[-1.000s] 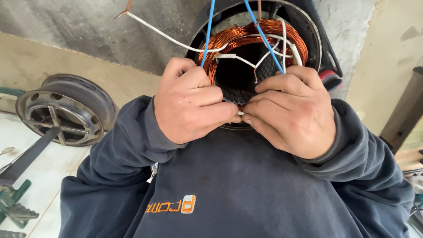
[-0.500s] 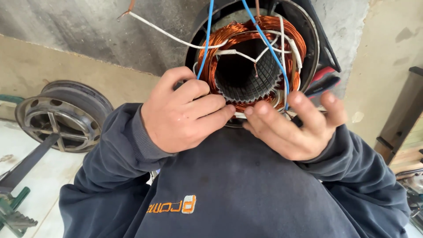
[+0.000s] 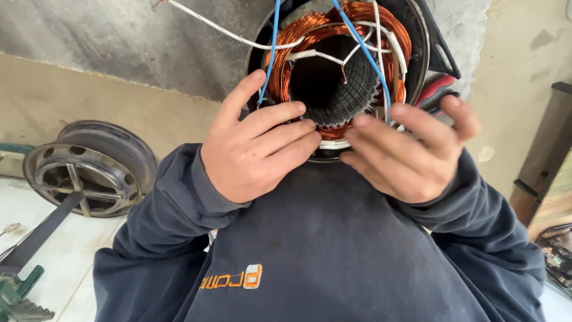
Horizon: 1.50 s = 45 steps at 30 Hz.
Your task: The person is wiring a motor stator by hand. They are seen twisting and connecting various colored wires, including copper, white, and blue, within the stator's slots. The person manipulates the wires to create connections and secure them in place.
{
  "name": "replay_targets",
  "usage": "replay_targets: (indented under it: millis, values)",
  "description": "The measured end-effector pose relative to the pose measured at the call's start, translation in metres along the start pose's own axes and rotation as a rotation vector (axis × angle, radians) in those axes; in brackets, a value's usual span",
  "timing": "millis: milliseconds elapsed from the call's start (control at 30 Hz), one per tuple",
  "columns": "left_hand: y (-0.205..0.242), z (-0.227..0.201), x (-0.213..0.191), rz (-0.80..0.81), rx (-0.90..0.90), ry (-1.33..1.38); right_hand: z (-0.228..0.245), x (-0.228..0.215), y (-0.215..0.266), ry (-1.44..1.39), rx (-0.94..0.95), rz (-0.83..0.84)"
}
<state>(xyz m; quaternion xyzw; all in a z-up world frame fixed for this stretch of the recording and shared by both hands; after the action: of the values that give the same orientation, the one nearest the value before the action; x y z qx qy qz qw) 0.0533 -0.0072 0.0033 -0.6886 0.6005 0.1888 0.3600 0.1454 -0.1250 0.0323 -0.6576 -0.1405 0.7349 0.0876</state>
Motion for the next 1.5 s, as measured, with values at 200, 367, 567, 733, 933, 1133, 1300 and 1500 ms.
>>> replay_targets:
  millis: [200,367,567,733,933,1133,1300,1500]
  values:
    - [-0.008,-0.003,-0.001,-0.003,-0.015,0.000,-0.006,-0.011,0.062,-0.104,0.136,-0.296]
    - [-0.014,0.003,0.000,-0.015,-0.032,0.024,0.002,-0.010,0.048,-0.041,0.124,-0.233]
    - [-0.015,0.007,-0.001,-0.026,-0.027,0.052,-0.013,0.001,-0.007,-0.020,0.171,0.056]
    - [-0.016,0.007,-0.005,-0.036,-0.040,0.034,-0.023,0.012,-0.036,-0.141,0.199,0.211]
    - [-0.020,0.005,-0.007,-0.037,-0.038,-0.019,-0.026,0.019,-0.044,-0.276,0.276,0.276]
    - [-0.026,0.000,-0.008,-0.071,-0.003,0.020,-0.028,0.016,-0.036,-0.320,0.301,0.151]
    - [-0.026,-0.005,-0.003,-0.062,0.054,0.078,-0.025,0.013,-0.036,-0.343,0.263,0.150]
    - [-0.027,-0.009,-0.001,-0.088,0.055,0.062,-0.026,0.013,-0.036,-0.362,0.238,0.162]
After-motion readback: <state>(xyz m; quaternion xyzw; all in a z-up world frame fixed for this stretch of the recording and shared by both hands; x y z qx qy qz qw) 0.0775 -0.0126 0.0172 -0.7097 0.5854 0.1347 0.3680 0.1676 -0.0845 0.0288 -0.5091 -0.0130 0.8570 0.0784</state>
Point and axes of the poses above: each hand's wrist, its own y-axis away from the middle knuckle, its own x-axis out of the palm, z = x × y, the point moved 10 cm from there along -y, towards the middle knuckle, and after that the axes turned 5 degrees about y, right-handed, at the moved point
